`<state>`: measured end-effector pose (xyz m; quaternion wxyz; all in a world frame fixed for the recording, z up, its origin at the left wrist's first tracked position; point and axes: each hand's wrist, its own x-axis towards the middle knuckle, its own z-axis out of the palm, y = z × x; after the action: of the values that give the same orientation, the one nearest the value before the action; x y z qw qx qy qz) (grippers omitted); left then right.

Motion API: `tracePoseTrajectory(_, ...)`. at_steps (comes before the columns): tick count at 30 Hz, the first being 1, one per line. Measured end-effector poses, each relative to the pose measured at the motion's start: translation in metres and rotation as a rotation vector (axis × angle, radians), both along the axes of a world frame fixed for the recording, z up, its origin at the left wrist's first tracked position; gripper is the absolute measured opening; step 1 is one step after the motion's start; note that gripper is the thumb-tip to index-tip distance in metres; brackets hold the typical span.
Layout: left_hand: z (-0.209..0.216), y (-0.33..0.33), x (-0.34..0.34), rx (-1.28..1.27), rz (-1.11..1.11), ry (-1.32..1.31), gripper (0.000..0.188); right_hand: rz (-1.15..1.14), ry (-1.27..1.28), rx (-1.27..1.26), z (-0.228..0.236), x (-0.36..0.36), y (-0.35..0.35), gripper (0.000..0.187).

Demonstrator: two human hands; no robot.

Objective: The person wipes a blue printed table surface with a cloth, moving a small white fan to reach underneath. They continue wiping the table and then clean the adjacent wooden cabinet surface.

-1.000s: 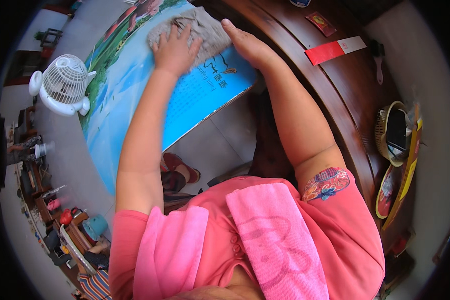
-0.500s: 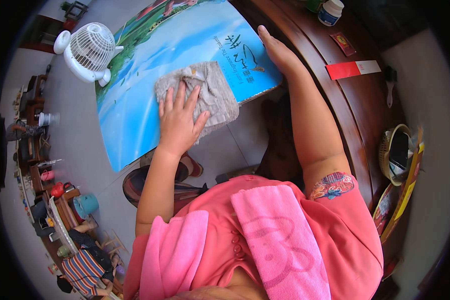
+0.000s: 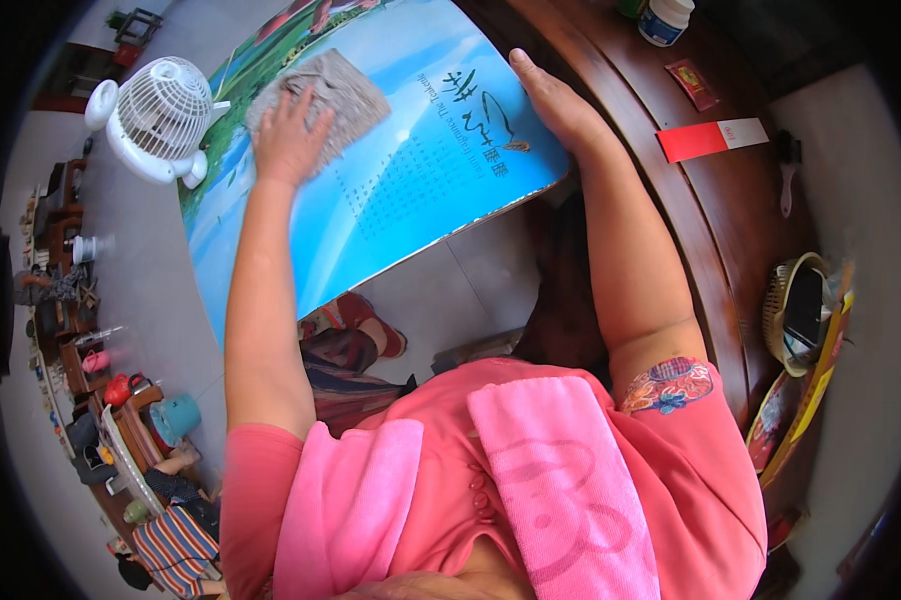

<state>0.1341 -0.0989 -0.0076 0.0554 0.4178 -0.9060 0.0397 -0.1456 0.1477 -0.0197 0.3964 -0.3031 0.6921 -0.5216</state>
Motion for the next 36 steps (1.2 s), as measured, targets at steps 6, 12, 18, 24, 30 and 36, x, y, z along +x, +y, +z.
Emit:
tracePoseTrajectory(6, -0.006, -0.069, -0.041, 0.025, 0.190, -0.007, 0.070, 0.022, 0.022, 0.000, 0.001, -0.004, 0.001, 0.084)
tracePoseTrajectory(12, 0.002, -0.080, -0.048, 0.055, 0.274, -0.013, 0.069, 0.019, 0.147, 0.051, 0.005, 0.001, -0.002, 0.089)
tracePoseTrajectory(18, -0.008, -0.033, -0.026, 0.040, 0.192, 0.002, 0.067, -0.039, 0.196, 0.087, -0.002, 0.000, -0.001, 0.088)
tracePoseTrajectory(24, 0.007, 0.068, 0.032, 0.012, 0.066, 0.025, 0.065, 0.022, 0.136, 0.116, -0.010, -0.004, -0.003, 0.092)
tracePoseTrajectory(30, 0.014, 0.150, 0.080, -0.010, 0.032, 0.061, 0.064, -0.036, 0.210, 0.164, 0.003, 0.006, 0.004, 0.093)
tracePoseTrajectory(36, 0.019, 0.149, 0.123, 0.031, 0.045, 0.071, 0.063, -0.023, 0.132, 0.200, -0.003, -0.003, 0.004, 0.090)
